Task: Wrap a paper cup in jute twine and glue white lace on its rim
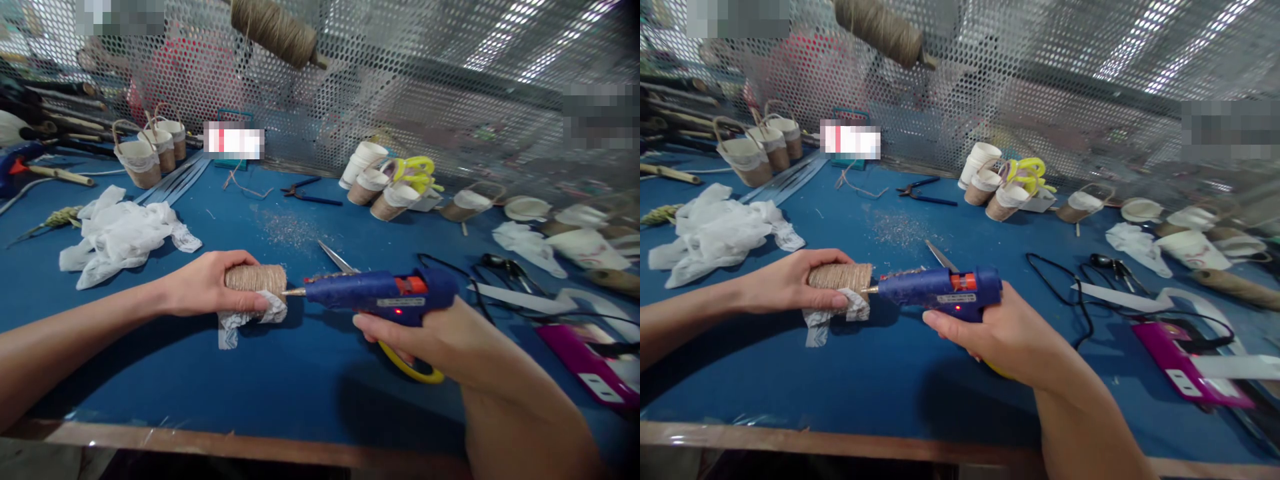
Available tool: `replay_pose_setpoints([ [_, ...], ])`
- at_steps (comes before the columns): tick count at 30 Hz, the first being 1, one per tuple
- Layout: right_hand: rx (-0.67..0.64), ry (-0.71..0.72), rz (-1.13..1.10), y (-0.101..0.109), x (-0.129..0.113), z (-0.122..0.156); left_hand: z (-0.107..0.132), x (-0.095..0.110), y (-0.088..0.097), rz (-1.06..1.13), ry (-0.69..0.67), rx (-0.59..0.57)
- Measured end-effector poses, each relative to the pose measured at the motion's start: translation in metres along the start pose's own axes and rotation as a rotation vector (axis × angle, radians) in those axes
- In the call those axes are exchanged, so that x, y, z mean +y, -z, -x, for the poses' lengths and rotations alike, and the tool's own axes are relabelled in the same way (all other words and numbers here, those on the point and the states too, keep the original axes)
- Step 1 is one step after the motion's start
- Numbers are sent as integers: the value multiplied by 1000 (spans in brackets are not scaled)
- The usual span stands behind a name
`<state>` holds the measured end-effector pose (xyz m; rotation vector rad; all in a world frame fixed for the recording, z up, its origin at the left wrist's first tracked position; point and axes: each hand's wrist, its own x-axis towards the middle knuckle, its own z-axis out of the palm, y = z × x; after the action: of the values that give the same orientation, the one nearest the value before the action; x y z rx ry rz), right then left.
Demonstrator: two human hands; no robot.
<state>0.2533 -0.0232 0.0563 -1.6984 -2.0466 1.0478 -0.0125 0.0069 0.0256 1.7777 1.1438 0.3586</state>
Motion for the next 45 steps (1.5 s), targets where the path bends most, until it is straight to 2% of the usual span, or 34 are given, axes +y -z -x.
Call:
replay_pose_setpoints([
  [3, -24, -25, -11, -1, -2, -1, 0, 0, 0, 7, -2, 9],
  [10, 31, -16, -48, -4, -8, -8, 0, -7, -2, 3, -48, -14],
  [18, -11, -21, -71, 0, -6, -6, 2, -4, -2, -37, -75, 23],
  [24, 4, -29, -43, -1, -7, -5, 2, -4, -2, -72, -95, 29],
  [37, 14, -90, -57, 1, -11, -1, 2, -2, -1, -78, -82, 23],
  [45, -35, -80, -31, 2, -10, -2, 4, 2, 0, -73, -58, 23],
])
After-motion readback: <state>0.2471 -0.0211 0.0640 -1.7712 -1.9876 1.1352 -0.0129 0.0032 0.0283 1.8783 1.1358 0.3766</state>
